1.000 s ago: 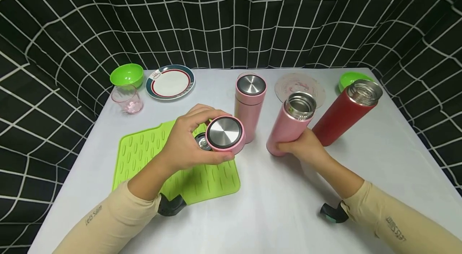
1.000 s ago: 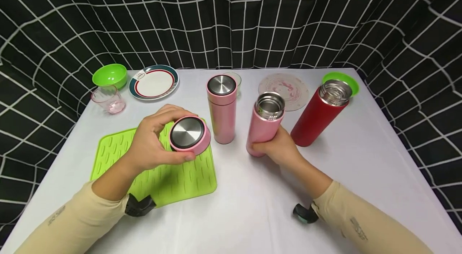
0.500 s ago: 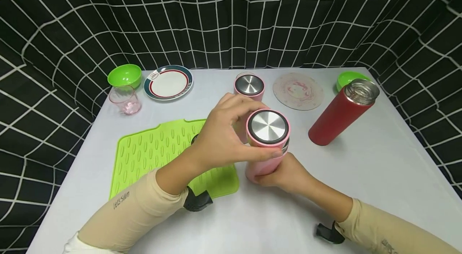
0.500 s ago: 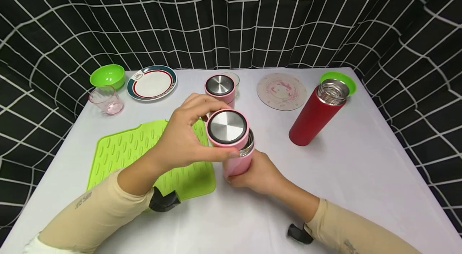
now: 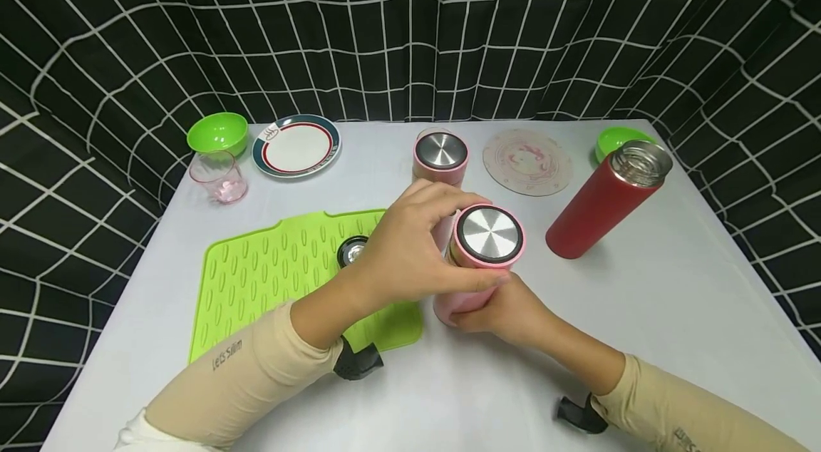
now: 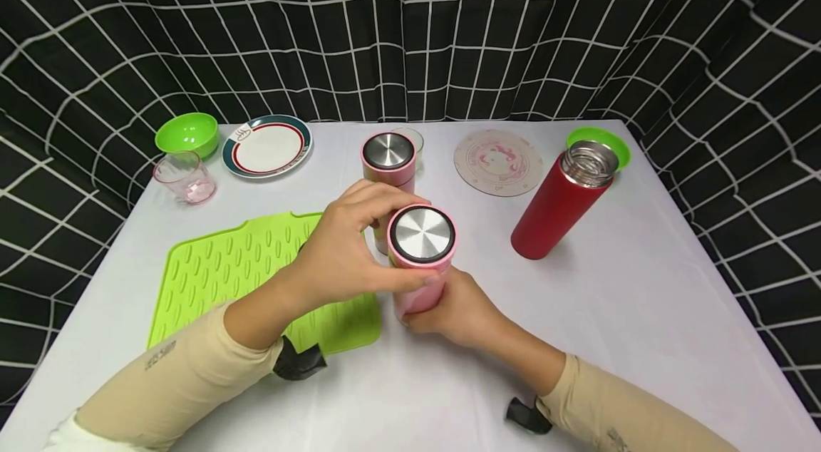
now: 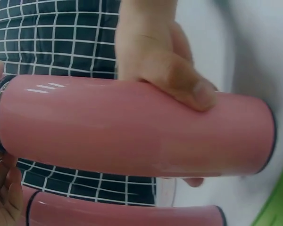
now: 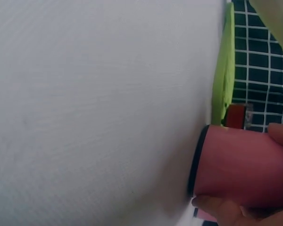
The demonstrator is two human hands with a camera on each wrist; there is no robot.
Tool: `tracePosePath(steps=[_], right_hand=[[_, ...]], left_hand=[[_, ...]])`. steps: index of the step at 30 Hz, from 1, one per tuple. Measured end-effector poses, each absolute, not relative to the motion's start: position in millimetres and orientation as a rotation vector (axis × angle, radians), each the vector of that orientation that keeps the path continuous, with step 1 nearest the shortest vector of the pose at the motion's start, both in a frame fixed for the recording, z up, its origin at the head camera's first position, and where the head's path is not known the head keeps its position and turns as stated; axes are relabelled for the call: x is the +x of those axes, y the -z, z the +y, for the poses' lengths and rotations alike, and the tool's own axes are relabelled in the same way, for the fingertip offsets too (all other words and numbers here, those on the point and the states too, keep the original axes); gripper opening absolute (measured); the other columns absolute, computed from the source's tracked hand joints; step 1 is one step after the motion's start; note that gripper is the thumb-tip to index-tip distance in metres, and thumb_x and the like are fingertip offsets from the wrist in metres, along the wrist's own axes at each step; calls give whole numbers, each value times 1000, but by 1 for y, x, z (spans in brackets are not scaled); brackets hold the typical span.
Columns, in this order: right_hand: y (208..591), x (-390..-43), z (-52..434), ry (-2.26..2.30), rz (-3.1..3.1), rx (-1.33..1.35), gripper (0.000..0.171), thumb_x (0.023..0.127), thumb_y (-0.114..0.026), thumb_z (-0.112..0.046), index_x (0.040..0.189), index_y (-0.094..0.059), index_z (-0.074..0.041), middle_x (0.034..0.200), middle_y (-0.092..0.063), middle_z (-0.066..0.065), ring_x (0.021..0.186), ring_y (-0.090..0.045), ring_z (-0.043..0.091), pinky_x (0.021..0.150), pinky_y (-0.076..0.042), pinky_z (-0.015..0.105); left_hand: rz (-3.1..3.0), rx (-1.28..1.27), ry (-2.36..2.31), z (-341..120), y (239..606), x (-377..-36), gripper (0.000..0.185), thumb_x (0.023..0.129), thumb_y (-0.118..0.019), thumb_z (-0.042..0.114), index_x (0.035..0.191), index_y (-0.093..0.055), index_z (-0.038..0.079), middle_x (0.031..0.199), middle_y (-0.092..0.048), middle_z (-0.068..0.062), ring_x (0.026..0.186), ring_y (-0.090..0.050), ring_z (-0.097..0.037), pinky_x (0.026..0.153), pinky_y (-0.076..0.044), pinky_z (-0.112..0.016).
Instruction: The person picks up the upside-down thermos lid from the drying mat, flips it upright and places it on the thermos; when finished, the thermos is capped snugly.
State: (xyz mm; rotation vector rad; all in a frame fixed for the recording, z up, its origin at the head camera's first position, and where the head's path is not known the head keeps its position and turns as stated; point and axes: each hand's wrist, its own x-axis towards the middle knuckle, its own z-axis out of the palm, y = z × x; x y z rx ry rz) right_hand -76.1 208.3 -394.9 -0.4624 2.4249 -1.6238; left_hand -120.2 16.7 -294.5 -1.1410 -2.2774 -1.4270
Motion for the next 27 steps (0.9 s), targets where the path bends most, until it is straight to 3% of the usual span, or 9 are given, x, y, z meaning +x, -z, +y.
tracePosePath(steps=[8,15,22,27], right_hand=[[397,-79,208,1641,2384,-516,54,69,-83,0,115,-58,-15,107,-62,0,92,-59,21,80,-51,31],[397,-77,208,1647,2387,-520,52,69,-84,-2,112,-58,-14,104,-63,3,89,-59,22,77,-51,31],[397,-77,210,1644,2395,-513,56,67,-85,-2,115,-57,-11,106,-62,2,91,-58,22,78,-51,31],[398,-77,210,1648,2394,-526,56,68,-86,-2,115,-57,-12,106,-62,2,91,-59,22,79,-51,31]], left_hand=[[-2349,-1211,1521,12,300,-118,70,67,-89,35,128,-61,13,120,-59,9,105,-47,-5,87,-46,-31],[-2290,-1284,1521,15,299,-119,67,68,-84,33,127,-60,14,112,-58,10,98,-45,-8,76,-44,-26],[-2240,-1291,1499,16,300,-120,65,67,-85,32,125,-63,13,110,-58,11,98,-42,-9,73,-45,-30],[-2246,-1304,1517,16,301,-120,67,68,-85,32,128,-61,12,112,-57,10,103,-43,-9,79,-45,-28]])
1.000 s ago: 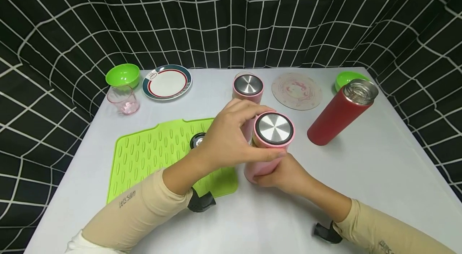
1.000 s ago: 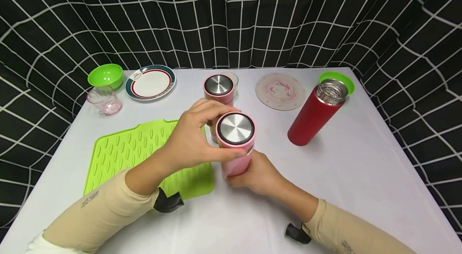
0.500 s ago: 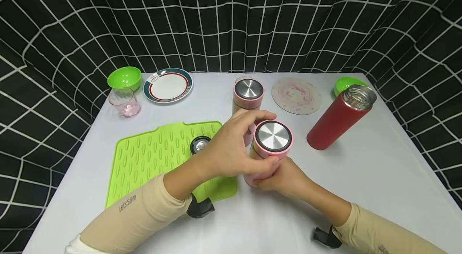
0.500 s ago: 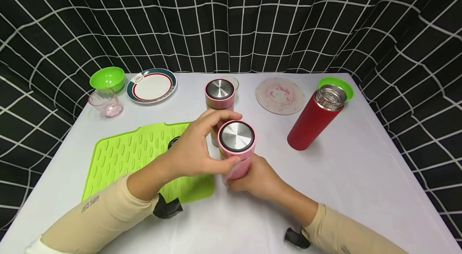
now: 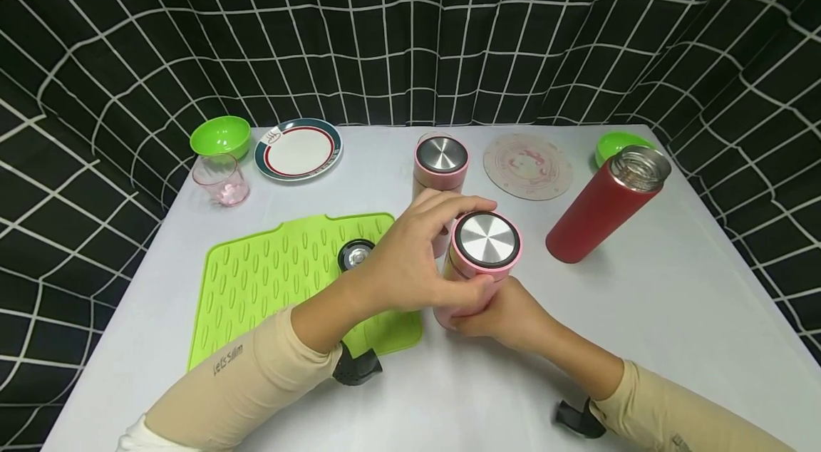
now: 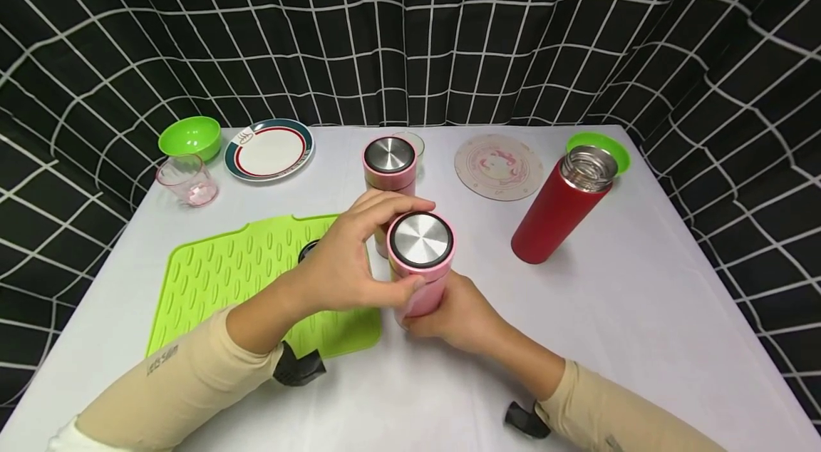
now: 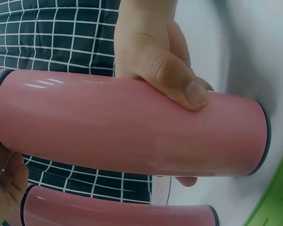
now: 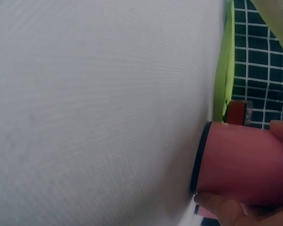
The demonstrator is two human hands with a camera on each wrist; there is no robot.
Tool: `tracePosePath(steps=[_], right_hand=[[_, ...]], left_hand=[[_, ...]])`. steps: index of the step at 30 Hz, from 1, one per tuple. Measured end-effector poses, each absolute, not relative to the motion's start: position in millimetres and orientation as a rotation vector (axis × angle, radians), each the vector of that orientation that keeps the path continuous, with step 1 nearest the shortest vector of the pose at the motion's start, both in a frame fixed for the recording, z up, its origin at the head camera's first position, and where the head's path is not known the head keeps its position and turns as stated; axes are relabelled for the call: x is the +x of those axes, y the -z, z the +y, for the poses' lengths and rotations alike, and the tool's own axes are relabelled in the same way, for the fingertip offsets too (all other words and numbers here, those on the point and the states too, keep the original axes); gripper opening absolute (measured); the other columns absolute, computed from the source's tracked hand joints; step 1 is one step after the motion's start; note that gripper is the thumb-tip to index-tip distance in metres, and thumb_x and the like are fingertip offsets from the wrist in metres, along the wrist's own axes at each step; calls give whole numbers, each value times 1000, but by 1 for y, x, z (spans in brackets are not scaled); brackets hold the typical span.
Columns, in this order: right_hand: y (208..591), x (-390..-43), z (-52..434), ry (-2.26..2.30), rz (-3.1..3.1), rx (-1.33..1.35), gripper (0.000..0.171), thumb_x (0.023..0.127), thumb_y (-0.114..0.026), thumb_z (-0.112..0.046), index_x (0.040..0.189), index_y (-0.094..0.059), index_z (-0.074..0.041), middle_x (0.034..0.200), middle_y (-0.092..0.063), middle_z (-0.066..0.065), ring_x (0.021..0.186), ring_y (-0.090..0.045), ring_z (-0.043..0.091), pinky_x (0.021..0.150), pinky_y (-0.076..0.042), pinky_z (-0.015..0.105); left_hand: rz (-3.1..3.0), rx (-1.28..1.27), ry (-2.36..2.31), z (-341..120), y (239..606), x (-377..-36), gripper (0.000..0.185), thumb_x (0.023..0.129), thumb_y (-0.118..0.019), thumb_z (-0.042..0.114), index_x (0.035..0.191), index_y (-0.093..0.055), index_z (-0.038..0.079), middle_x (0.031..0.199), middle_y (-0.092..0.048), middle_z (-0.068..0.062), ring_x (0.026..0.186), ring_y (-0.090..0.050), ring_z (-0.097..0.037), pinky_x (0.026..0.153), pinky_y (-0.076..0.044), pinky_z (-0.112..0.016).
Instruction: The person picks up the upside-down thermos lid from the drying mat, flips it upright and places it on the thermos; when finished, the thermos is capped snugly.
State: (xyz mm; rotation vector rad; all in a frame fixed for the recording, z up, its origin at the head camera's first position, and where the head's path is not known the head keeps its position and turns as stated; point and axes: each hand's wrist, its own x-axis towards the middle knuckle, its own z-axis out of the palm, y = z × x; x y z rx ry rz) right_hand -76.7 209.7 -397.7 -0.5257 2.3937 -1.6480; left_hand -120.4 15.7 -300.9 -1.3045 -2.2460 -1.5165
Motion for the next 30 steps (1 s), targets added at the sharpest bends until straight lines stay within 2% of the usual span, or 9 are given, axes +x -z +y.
tracePosePath(steps=[5,8,12,17,21,25,30], right_hand=[[397,-76,209,1639,2394,-516,51,69,-85,-1,111,-58,-12,103,-63,2,87,-59,21,76,-52,31],[397,-75,209,1626,2410,-494,52,68,-85,-1,111,-59,-12,104,-62,1,88,-58,21,76,-52,31],[398,-76,209,1621,2432,-492,55,66,-85,0,113,-58,-12,107,-61,1,91,-58,20,77,-51,30],[398,-77,209,1623,2431,-503,52,67,-85,-1,110,-59,-13,102,-63,1,87,-59,20,75,-51,31],[398,-77,209,1626,2411,-488,49,67,-85,-1,108,-60,-12,99,-62,2,85,-59,20,72,-52,31],[397,-77,209,1629,2401,-482,47,67,-85,1,106,-60,-11,100,-62,3,85,-59,21,73,-52,30],[397,-78,208,1634,2411,-513,46,68,-85,-1,105,-60,-12,96,-63,3,83,-59,21,72,-52,31]], left_hand=[[-2288,-1279,1613,18,304,-118,81,66,-89,32,135,-52,12,122,-54,7,110,-45,-8,89,-45,-31],[-2313,-1217,1664,20,308,-116,82,63,-92,31,132,-51,12,122,-54,9,105,-48,-6,85,-46,-31],[-2265,-1195,1660,21,312,-117,70,64,-92,28,123,-58,13,117,-58,10,101,-49,-7,80,-48,-31],[-2193,-1270,1714,21,313,-118,68,68,-88,23,129,-60,11,121,-57,6,111,-49,-10,89,-46,-29],[-2220,-1226,1805,23,314,-115,82,66,-90,22,136,-49,11,125,-49,3,113,-48,-11,94,-45,-30],[-2225,-1135,1797,26,315,-113,81,63,-92,23,129,-47,11,118,-53,3,105,-50,-9,88,-45,-29],[-2165,-1221,1708,25,313,-116,68,67,-87,22,127,-57,8,119,-59,3,107,-50,-9,83,-47,-27]])
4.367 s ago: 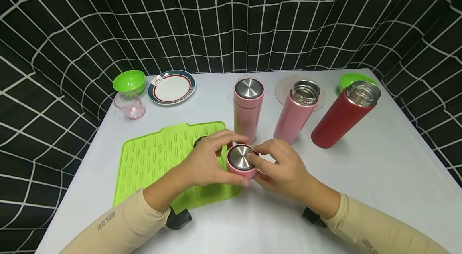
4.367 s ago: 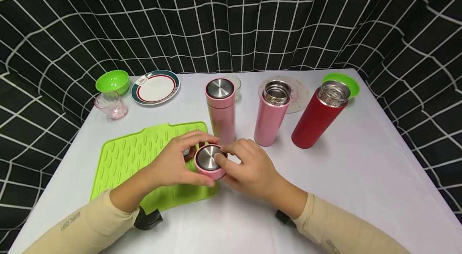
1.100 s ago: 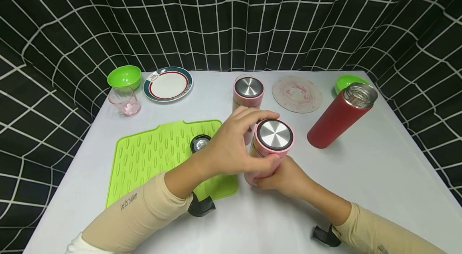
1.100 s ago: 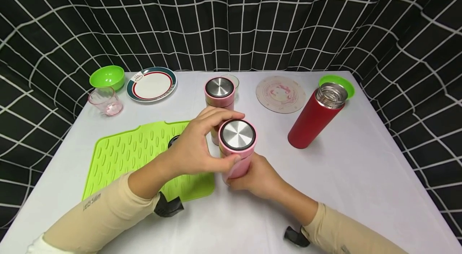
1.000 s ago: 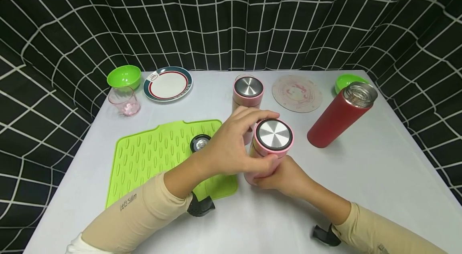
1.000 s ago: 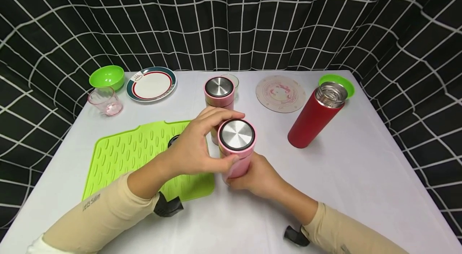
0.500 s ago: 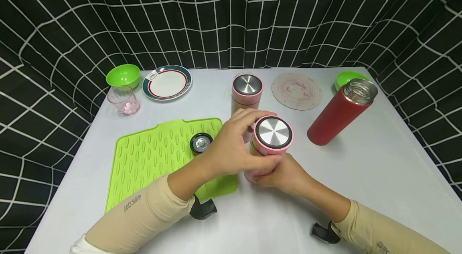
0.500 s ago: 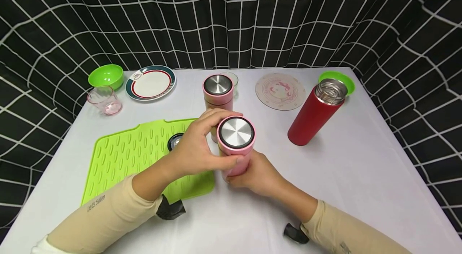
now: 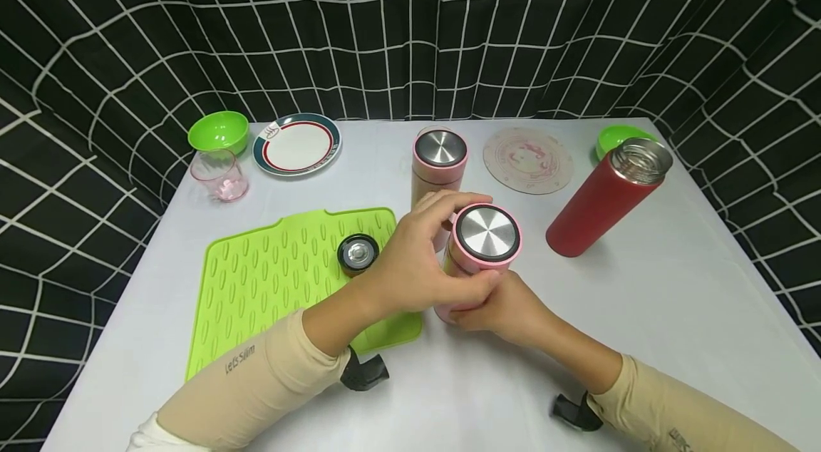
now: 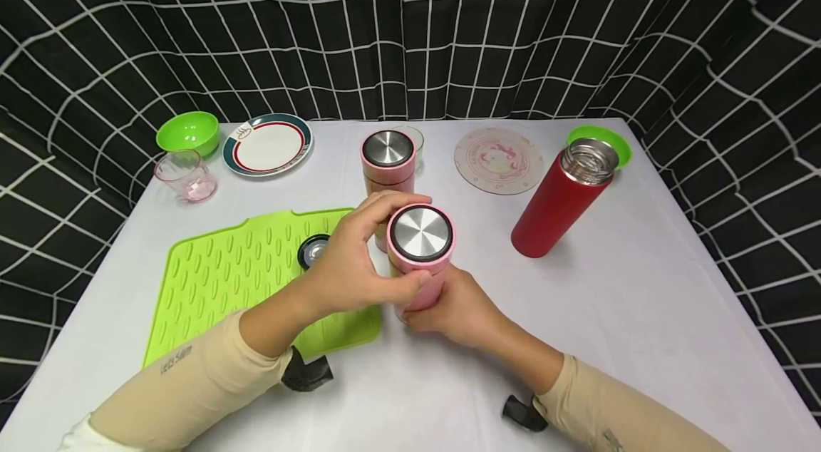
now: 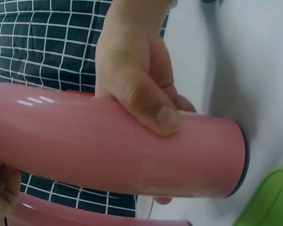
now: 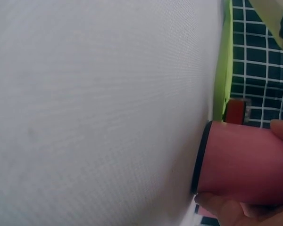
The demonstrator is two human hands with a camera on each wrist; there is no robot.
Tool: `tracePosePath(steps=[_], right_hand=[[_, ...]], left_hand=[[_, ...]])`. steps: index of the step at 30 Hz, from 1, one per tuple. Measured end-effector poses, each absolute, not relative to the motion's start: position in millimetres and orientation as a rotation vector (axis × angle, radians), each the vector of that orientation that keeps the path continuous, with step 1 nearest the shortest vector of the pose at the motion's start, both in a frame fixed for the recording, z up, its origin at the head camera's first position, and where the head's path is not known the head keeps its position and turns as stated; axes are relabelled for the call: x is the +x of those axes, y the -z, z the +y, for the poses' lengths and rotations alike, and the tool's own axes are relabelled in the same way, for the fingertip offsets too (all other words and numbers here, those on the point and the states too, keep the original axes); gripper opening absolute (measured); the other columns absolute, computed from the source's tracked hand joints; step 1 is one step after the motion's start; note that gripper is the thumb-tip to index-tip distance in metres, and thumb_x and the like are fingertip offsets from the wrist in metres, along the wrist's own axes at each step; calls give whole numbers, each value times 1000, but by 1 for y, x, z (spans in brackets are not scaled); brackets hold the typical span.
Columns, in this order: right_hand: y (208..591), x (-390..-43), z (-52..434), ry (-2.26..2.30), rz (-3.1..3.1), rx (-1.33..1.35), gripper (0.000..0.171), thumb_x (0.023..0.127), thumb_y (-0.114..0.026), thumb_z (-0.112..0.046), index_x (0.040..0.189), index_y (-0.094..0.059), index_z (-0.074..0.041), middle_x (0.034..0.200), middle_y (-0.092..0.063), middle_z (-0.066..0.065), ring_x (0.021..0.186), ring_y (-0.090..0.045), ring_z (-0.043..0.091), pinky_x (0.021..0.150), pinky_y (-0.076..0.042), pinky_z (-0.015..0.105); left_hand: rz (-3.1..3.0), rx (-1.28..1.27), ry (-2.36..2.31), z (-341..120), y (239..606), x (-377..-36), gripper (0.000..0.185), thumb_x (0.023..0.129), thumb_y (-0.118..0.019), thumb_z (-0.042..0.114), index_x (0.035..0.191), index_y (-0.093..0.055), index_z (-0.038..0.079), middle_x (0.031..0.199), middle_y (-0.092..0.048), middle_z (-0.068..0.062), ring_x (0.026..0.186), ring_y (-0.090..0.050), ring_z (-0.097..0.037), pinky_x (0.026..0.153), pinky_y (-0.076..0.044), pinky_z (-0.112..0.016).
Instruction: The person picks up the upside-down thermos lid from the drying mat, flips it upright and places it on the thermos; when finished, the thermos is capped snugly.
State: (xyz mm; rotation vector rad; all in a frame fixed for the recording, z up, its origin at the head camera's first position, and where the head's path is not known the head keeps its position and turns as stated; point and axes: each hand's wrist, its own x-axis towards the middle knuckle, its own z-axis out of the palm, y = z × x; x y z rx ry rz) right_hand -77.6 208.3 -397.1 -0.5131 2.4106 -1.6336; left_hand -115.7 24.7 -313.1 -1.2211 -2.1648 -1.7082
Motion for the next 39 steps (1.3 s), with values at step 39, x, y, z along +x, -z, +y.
tracePosePath(steps=[39], right_hand=[[400,-80,206,1709,2342,-538,45,68,-84,2,103,-60,-12,92,-63,3,79,-60,22,69,-53,32]], left_hand=[[-2225,-1247,1811,22,313,-118,76,66,-89,22,128,-48,8,123,-53,3,110,-51,-7,94,-44,-27]])
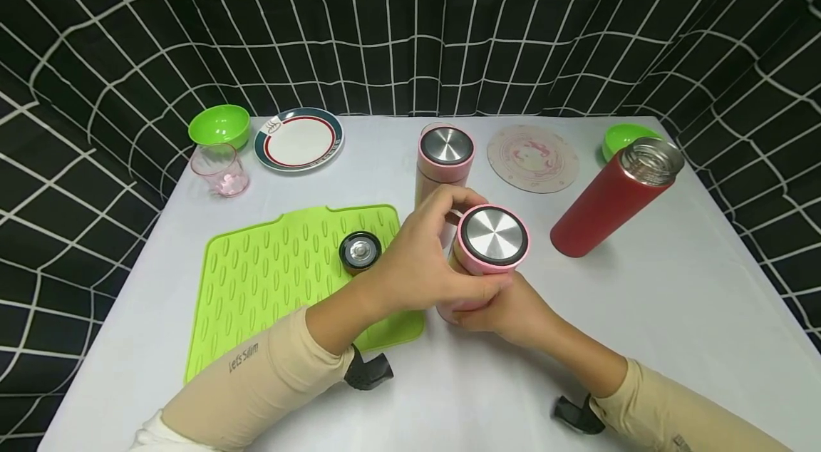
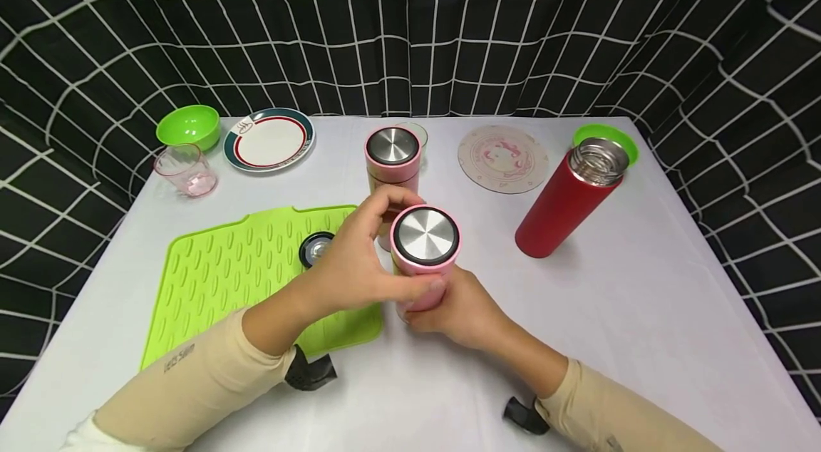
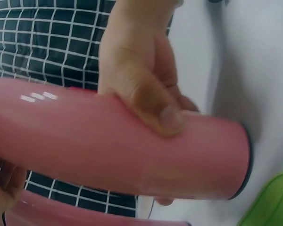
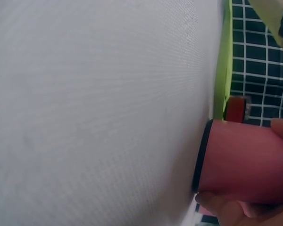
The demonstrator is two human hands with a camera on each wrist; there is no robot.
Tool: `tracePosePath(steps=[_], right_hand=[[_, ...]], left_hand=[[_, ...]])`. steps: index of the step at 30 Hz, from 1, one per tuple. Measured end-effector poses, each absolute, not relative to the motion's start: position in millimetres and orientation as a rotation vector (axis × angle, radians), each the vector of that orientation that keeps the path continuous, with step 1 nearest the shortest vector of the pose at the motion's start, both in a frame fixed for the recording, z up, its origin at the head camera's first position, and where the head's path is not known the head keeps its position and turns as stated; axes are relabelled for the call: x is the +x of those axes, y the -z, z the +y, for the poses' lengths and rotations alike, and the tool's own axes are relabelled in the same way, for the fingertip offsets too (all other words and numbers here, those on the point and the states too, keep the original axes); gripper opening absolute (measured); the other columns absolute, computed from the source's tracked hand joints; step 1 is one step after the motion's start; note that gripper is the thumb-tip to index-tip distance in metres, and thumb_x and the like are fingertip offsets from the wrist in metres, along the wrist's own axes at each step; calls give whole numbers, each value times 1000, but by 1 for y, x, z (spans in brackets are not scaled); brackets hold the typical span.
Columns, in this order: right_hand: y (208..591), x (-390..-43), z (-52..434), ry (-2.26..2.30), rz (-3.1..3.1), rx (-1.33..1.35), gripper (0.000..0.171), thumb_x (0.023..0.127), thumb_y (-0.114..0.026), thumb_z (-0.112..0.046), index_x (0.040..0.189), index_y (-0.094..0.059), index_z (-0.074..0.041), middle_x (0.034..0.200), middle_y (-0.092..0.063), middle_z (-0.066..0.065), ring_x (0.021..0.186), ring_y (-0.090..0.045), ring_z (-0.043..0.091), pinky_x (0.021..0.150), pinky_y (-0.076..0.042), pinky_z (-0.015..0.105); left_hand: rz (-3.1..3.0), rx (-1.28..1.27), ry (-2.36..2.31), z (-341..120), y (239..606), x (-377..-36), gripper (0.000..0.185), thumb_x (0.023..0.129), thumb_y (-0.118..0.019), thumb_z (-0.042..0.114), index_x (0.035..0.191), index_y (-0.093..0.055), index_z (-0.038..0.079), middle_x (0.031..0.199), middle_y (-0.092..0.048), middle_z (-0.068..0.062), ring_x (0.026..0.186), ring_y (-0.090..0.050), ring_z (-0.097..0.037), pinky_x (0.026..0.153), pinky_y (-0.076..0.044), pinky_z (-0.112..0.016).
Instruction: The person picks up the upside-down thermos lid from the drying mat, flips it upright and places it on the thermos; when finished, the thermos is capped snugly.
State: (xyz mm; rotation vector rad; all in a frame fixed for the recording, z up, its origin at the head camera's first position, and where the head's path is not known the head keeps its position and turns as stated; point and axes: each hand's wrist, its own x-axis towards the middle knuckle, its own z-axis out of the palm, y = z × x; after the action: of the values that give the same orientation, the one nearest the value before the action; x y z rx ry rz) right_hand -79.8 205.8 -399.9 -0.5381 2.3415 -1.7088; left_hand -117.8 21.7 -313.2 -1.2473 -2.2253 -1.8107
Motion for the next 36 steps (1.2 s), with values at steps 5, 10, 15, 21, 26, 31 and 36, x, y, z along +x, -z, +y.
tracePosePath(steps=[5,10,15,21,26,31,36], right_hand=[[400,-82,203,1692,2351,-551,44,69,-84,1,103,-59,-12,91,-63,2,78,-59,22,68,-53,33],[399,-83,201,1706,2322,-556,43,68,-83,3,101,-60,-10,88,-63,4,76,-59,22,67,-53,33],[398,-84,200,1696,2336,-552,48,67,-85,1,105,-58,-11,94,-63,3,80,-60,21,69,-53,32],[397,-87,198,1709,2307,-581,45,67,-83,4,103,-59,-11,91,-63,4,78,-60,23,68,-53,33],[399,-84,200,1701,2348,-574,48,68,-86,0,105,-59,-15,94,-64,0,80,-60,21,69,-53,32],[402,-82,201,1754,2312,-658,43,67,-82,6,98,-61,-15,87,-63,3,74,-60,23,64,-53,33],[402,-82,202,1755,2333,-630,49,66,-83,5,104,-60,-15,94,-63,1,81,-60,21,70,-52,31]], left_hand=[[-2231,-1254,1835,18,314,-117,82,66,-88,20,132,-42,9,126,-50,2,115,-49,-9,99,-42,-29],[-2224,-1255,1866,16,314,-119,76,68,-86,19,131,-44,9,123,-53,2,111,-53,-12,99,-43,-32],[-2234,-1244,1852,13,315,-120,80,66,-88,20,131,-42,10,124,-51,2,112,-51,-11,97,-43,-31],[-2177,-1273,1925,15,313,-121,76,67,-85,16,129,-41,9,123,-50,0,113,-51,-12,101,-41,-31],[-2182,-1244,1908,18,313,-123,74,65,-89,20,122,-43,7,117,-50,0,107,-53,-9,96,-44,-28],[-2146,-1406,1905,19,313,-126,75,70,-82,17,133,-43,4,128,-51,-3,115,-51,-9,102,-40,-29],[-2182,-1327,1842,17,314,-126,69,71,-82,23,126,-44,5,123,-50,-2,109,-52,-8,97,-44,-27]])
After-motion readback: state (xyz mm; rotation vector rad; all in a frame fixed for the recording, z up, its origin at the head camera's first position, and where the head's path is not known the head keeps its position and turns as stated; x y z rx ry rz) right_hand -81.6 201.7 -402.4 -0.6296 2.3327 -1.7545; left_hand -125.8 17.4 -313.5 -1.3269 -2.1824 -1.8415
